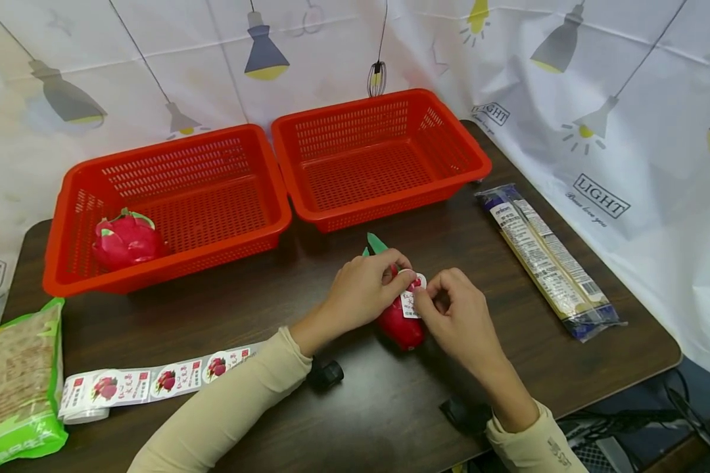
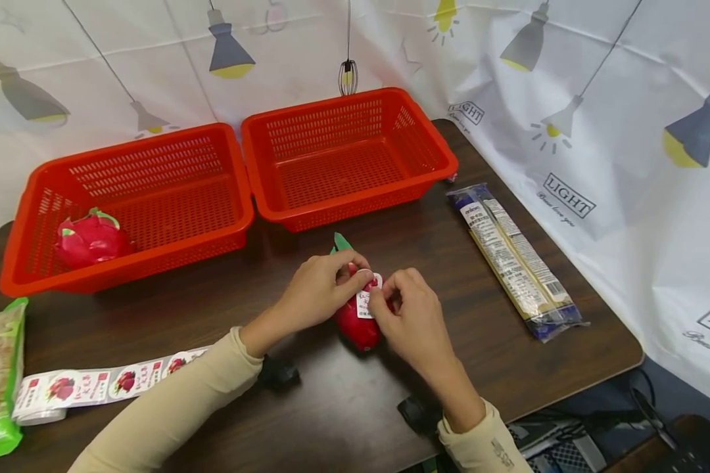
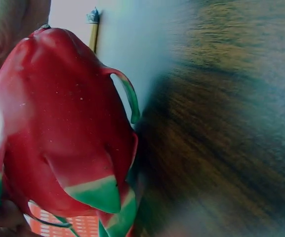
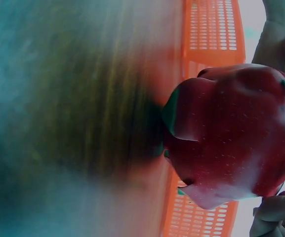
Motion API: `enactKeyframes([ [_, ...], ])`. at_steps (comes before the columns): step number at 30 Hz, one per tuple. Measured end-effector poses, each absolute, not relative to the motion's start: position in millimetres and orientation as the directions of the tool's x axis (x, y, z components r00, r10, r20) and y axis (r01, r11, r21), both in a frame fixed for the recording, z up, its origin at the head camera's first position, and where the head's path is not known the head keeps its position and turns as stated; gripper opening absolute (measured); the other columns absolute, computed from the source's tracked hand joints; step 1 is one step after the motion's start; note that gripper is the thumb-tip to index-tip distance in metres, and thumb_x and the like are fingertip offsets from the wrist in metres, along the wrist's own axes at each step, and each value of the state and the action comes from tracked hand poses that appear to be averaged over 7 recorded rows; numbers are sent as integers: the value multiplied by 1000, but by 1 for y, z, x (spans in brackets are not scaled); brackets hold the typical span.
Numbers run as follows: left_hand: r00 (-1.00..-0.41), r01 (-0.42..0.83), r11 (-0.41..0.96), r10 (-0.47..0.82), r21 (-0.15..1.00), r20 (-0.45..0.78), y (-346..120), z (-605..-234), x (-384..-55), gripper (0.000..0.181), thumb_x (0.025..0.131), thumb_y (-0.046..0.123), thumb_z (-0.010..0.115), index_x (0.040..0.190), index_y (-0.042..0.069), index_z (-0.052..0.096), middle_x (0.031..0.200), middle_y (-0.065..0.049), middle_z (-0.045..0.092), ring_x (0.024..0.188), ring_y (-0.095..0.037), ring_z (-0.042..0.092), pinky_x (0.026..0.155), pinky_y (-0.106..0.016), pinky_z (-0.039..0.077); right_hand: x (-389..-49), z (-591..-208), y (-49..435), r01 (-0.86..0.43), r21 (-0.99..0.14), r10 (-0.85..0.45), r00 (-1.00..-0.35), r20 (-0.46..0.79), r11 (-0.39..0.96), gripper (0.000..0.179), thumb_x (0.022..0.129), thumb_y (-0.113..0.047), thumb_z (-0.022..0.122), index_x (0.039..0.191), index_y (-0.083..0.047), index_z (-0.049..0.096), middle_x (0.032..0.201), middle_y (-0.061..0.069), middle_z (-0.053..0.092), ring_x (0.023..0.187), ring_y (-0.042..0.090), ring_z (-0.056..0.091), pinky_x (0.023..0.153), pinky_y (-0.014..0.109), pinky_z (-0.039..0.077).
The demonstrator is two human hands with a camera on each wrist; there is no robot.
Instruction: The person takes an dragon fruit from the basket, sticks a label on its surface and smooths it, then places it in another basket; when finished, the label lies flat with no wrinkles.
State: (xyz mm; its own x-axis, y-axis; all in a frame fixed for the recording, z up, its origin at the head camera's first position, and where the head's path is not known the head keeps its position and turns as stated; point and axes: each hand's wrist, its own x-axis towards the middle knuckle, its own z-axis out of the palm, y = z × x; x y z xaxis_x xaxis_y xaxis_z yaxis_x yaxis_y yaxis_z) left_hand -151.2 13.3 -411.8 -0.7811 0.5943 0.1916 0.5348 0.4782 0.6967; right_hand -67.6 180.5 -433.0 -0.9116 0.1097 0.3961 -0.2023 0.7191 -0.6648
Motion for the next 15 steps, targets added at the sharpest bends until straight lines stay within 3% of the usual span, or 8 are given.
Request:
enactKeyframes([
  [7, -802, 511, 448, 556, 734, 218, 7, -417, -148, 15, 99, 29, 65, 108, 17, 69, 59, 7, 37, 52, -5, 31, 49, -21, 23, -69, -435, 180, -250, -681, 99, -898, 429, 688, 23, 89, -9, 74, 96, -6, 53, 76, 4, 48, 63, 12, 43, 54, 21, 39],
  [15, -802, 521, 428, 541, 738, 252, 2, -422, -145, 14, 100, 28, 62, 107, 17, 67, 58, 8, 35, 50, -3, 27, 47, -20, 19, -63, -437, 181, -348, -620, -30, -886, 463, 703, 18, 87, -7, 76, 95, -10, 60, 87, 2, 50, 70, 7, 43, 58, 20, 41],
])
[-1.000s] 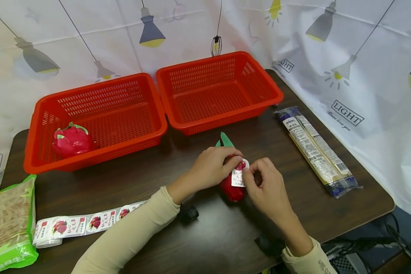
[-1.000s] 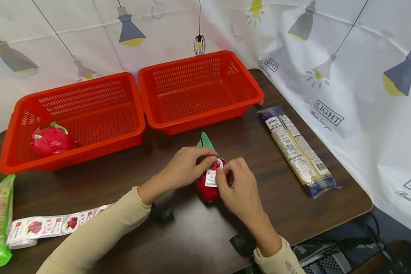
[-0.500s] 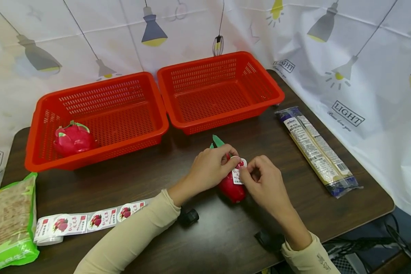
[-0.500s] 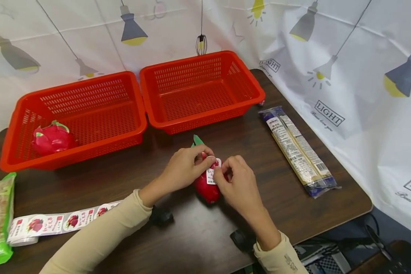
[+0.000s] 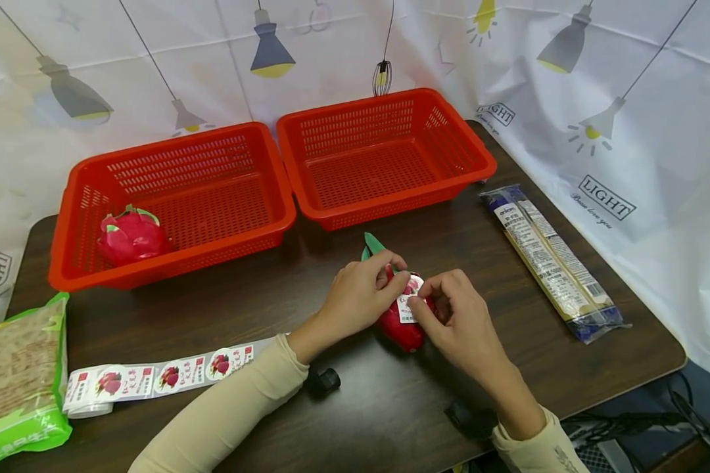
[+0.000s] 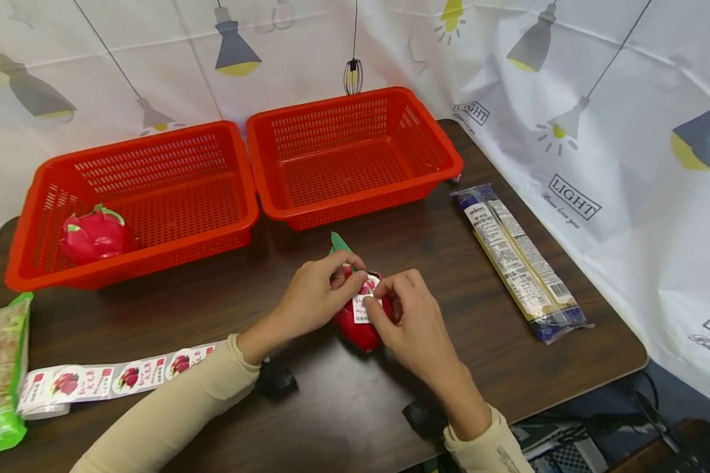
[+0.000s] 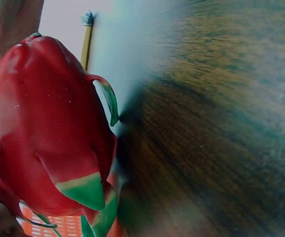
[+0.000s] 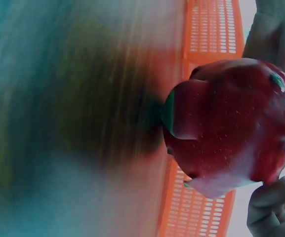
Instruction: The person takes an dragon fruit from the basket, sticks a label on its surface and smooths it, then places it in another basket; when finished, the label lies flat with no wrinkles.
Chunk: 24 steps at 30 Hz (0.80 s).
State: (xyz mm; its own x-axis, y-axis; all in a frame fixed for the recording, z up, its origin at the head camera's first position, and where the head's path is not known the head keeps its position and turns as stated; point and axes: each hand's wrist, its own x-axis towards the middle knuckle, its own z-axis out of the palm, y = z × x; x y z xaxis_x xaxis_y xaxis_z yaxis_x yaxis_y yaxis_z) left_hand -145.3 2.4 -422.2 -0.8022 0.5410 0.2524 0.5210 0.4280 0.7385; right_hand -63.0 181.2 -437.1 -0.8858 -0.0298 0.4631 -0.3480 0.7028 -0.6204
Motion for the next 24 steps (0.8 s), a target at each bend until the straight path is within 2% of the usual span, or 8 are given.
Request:
enactKeyframes([
  [7, -821, 509, 413, 497, 755, 282, 1, -427, -144, 12, 100, 26, 61, 103, 18, 69, 56, 8, 33, 49, -2, 27, 47, -20, 20, -58, -434, 186, -424, -599, -172, -885, 432, 679, 31, 84, -6, 82, 103, -11, 59, 95, 0, 52, 72, 5, 46, 60, 22, 45],
  [12, -819, 529, 388, 466, 755, 334, -1, -432, -142, 15, 102, 27, 60, 105, 17, 71, 59, 7, 37, 52, -4, 32, 50, -20, 24, -57, -432, 186, -451, -589, -205, -876, 437, 671, 34, 82, -4, 84, 103, -11, 59, 95, -1, 52, 74, 6, 47, 61, 23, 45],
  [15, -833, 520, 371, 421, 769, 360, -5, -436, -131, 22, 102, 28, 58, 114, 14, 71, 76, 0, 52, 68, -11, 49, 59, -22, 38, -57, -433, 186, -454, -585, -199, -872, 447, 672, 36, 81, -4, 84, 105, -9, 58, 95, 0, 53, 73, 5, 47, 60, 24, 47],
  [17, -854, 475, 356, 406, 805, 325, -10, -438, -117, 39, 98, 35, 60, 130, 12, 64, 104, -6, 59, 95, -17, 54, 75, -27, 48, -56, -435, 185, -450, -603, -190, -875, 445, 659, 36, 81, -2, 83, 106, -7, 58, 95, 1, 53, 74, 5, 48, 60, 24, 48],
  [19, -873, 409, 342, 415, 846, 254, -14, -440, -102, 67, 92, 45, 64, 147, 11, 48, 136, -10, 50, 123, -23, 47, 94, -40, 51, -55, -436, 185, -441, -639, -177, -883, 435, 630, 33, 84, 0, 79, 109, -5, 57, 95, 1, 54, 75, 5, 49, 61, 22, 50],
  [21, -880, 331, 347, 449, 877, 155, -16, -442, -90, 98, 85, 57, 70, 160, 13, 26, 159, -9, 29, 143, -25, 31, 108, -52, 46, -55, -436, 186, -429, -684, -160, -893, 421, 590, 27, 90, 3, 71, 111, -3, 56, 95, 2, 55, 75, 6, 51, 61, 21, 51],
  [24, -877, 258, 365, 477, 895, 58, -12, -448, -84, 127, 76, 67, 76, 165, 17, 1, 172, -6, 2, 156, -31, 16, 115, -61, 39, -55, -435, 185, -406, -749, -141, -908, 395, 524, 18, 98, 5, 58, 114, -2, 55, 91, 5, 57, 73, 9, 53, 61, 22, 53],
])
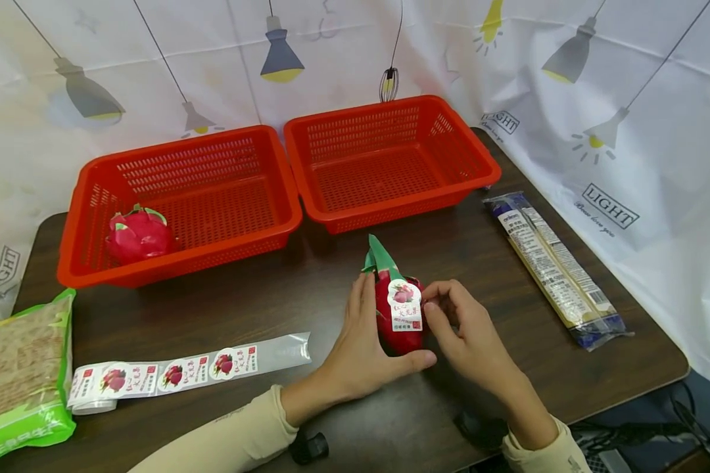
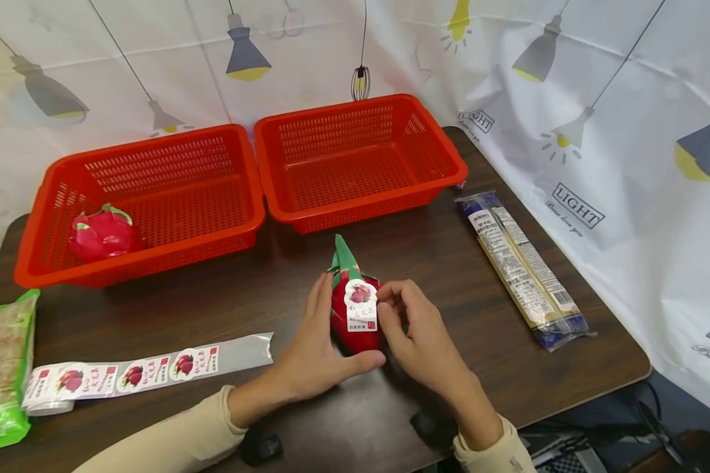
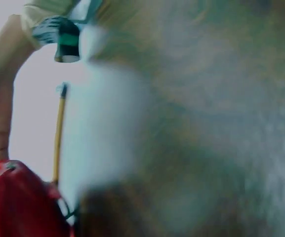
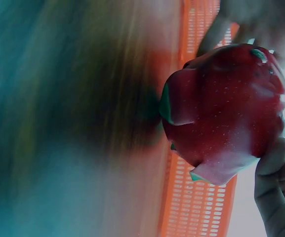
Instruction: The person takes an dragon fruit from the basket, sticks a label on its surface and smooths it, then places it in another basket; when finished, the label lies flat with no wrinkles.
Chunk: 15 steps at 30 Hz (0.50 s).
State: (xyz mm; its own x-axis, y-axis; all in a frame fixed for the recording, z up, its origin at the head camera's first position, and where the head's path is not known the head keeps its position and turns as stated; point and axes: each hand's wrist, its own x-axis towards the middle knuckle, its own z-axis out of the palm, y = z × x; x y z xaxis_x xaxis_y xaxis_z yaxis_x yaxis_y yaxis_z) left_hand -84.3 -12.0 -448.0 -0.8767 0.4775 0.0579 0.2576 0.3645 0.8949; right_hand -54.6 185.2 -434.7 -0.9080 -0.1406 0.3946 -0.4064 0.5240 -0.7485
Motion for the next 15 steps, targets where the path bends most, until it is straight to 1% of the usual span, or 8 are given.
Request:
enactKeyframes([
  [1, -878, 238, 371, 477, 898, 36, -10, -450, -84, 131, 74, 68, 78, 164, 19, -4, 172, -5, -3, 157, -32, 15, 115, -62, 39, -54, -434, 185, -399, -762, -137, -912, 387, 510, 16, 100, 5, 54, 115, -1, 55, 90, 6, 58, 71, 10, 54, 61, 23, 53],
  [3, -887, 207, 375, 462, 904, 11, -5, -453, -85, 136, 73, 64, 82, 164, 21, -9, 172, -5, -9, 157, -36, 15, 114, -63, 39, -53, -433, 185, -379, -784, -128, -922, 365, 492, 15, 103, 3, 49, 116, -1, 55, 88, 6, 58, 69, 13, 56, 61, 25, 54],
  [5, -897, 190, 369, 441, 910, 8, -2, -455, -86, 137, 73, 59, 86, 164, 22, -10, 172, -6, -8, 156, -39, 18, 113, -63, 40, -53, -431, 185, -360, -803, -122, -931, 345, 475, 16, 104, 3, 45, 116, -1, 54, 85, 6, 58, 68, 16, 57, 63, 27, 56],
  [7, -907, 175, 353, 421, 919, 11, -1, -455, -87, 137, 73, 52, 89, 164, 21, -9, 172, -8, -7, 155, -39, 19, 116, -62, 38, -53, -430, 185, -345, -815, -119, -937, 328, 466, 17, 105, 2, 43, 116, -1, 55, 85, 6, 57, 69, 16, 58, 63, 28, 56],
  [11, -917, 151, 318, 398, 936, 13, 0, -457, -88, 132, 74, 43, 91, 164, 17, -3, 171, -7, 0, 150, -33, 30, 117, -56, 38, -58, -427, 191, -319, -863, -119, -948, 296, 391, 16, 106, 0, 41, 116, 2, 53, 83, 9, 56, 66, 17, 58, 62, 29, 56],
  [13, -924, 134, 310, 383, 941, 5, -1, -459, -89, 130, 74, 40, 90, 163, 15, -1, 169, -7, 7, 146, -29, 36, 116, -53, 41, -66, -423, 201, -278, -910, -61, -960, 273, 307, 15, 106, -2, 42, 115, 3, 54, 81, 8, 56, 64, 17, 58, 61, 29, 56],
  [15, -929, 114, 310, 370, 944, -9, -2, -460, -89, 127, 75, 40, 89, 163, 13, 2, 166, -7, 16, 141, -27, 41, 112, -51, 45, -81, -418, 220, -216, -960, 30, -974, 225, 178, 15, 107, -7, 45, 115, 2, 55, 80, 5, 56, 65, 16, 57, 61, 28, 57],
])
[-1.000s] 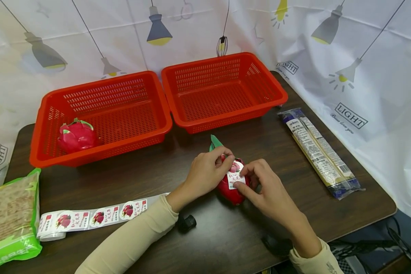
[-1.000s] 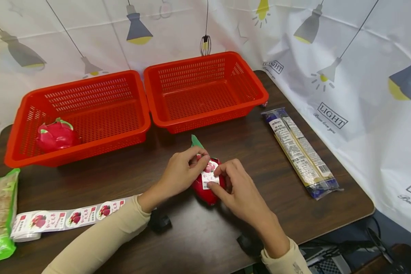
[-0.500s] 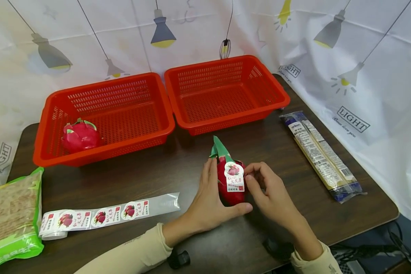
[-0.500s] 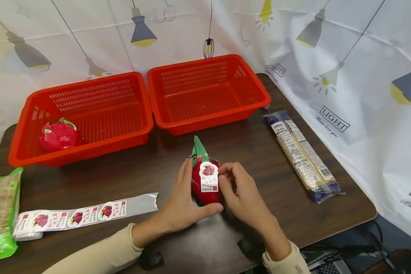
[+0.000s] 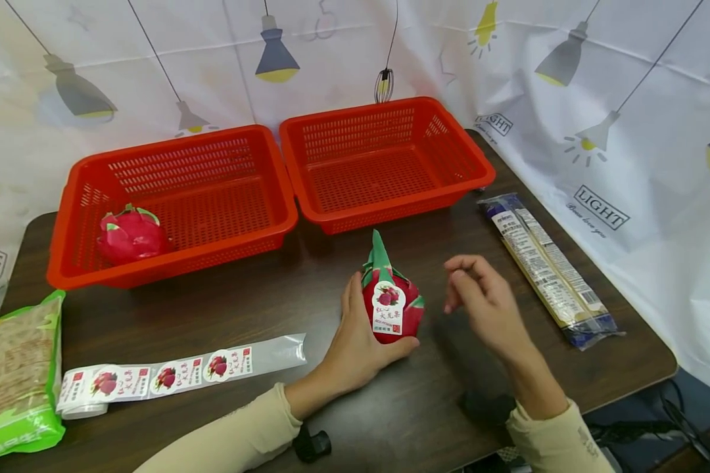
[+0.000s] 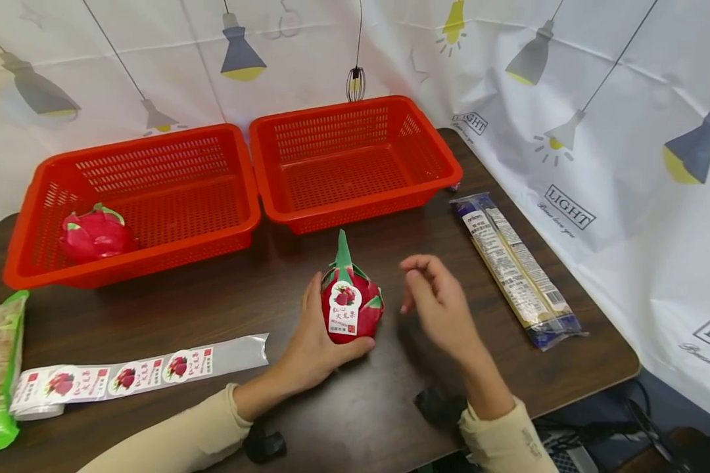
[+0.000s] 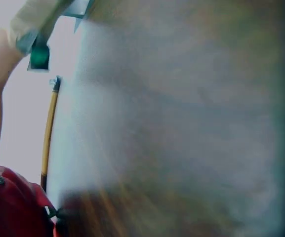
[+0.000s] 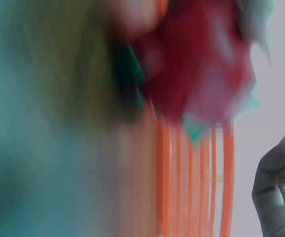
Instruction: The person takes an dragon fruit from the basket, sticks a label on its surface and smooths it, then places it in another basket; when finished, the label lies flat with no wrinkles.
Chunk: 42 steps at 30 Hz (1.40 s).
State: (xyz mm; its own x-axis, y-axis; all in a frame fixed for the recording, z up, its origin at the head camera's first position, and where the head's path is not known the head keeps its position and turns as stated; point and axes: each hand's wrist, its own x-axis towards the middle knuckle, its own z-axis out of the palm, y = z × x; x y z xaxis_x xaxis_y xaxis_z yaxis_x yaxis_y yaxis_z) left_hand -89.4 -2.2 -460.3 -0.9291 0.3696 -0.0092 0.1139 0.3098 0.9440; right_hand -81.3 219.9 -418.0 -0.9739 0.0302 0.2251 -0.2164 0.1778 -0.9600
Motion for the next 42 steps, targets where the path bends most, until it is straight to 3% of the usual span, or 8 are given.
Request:
enactKeyframes([
  [5, -936, 62, 320, 346, 945, -56, -6, -462, -89, 122, 75, 42, 88, 162, 15, 8, 152, -5, 35, 132, -23, 48, 102, -46, 52, -138, -401, 284, -21, -967, 266, -963, -49, -253, 20, 103, -23, 61, 116, -9, 56, 89, 0, 57, 75, 13, 57, 70, 23, 57],
  [10, -940, 31, 307, 334, 951, -77, -11, -464, -86, 119, 74, 44, 87, 162, 18, 11, 149, -3, 39, 130, -22, 48, 101, -45, 54, -188, -399, 319, 117, -879, 355, -884, -305, -462, 32, 97, -30, 70, 118, -12, 53, 100, 1, 59, 93, 15, 62, 82, 24, 59],
  [16, -938, 30, 273, 339, 961, -67, -15, -465, -83, 119, 74, 44, 88, 162, 16, 12, 150, -2, 39, 131, -20, 46, 104, -45, 51, -215, -407, 317, 152, -805, 332, -855, -398, -573, 28, 96, -31, 68, 115, -11, 61, 103, 2, 64, 102, 16, 64, 89, 26, 60],
  [23, -938, 20, 254, 341, 967, -70, -22, -456, -76, 118, 74, 43, 88, 162, 18, 14, 149, 1, 40, 130, -19, 47, 102, -43, 51, -226, -402, 315, 109, -787, 341, -859, -382, -607, 18, 98, -21, 67, 112, -10, 68, 94, 3, 70, 89, 16, 67, 83, 26, 61],
  [28, -935, 15, 209, 350, 978, -61, -39, -416, -57, 117, 72, 39, 90, 162, 25, 16, 150, 6, 42, 132, -18, 47, 102, -40, 52, -230, -396, 321, 106, -780, 341, -857, -386, -617, 20, 96, -19, 70, 113, -9, 66, 94, 4, 69, 85, 15, 69, 81, 26, 62],
  [31, -928, 70, 150, 372, 986, 9, -47, -379, -54, 116, 74, 33, 91, 162, 26, 16, 151, 5, 43, 132, -17, 49, 102, -38, 53, -228, -393, 329, 87, -773, 348, -858, -378, -628, 20, 94, -17, 72, 111, -8, 66, 92, 5, 69, 81, 16, 70, 78, 26, 62],
  [37, -912, 299, 148, 336, 943, 236, -38, -320, -112, 104, 77, 32, 89, 157, 23, 24, 143, 4, 48, 128, -15, 50, 93, -39, 58, -227, -399, 331, 74, -761, 334, -869, -366, -644, 17, 95, -16, 72, 108, -7, 65, 90, 6, 68, 76, 16, 69, 75, 25, 62],
  [42, -949, 234, 310, 278, 921, 147, 3, -299, -195, 100, 81, 42, 83, 156, 15, 22, 145, -2, 45, 131, -17, 45, 93, -37, 59, -227, -402, 324, 91, -775, 322, -875, -362, -626, 18, 96, -17, 69, 112, -8, 65, 94, 5, 68, 77, 16, 70, 77, 25, 62],
])
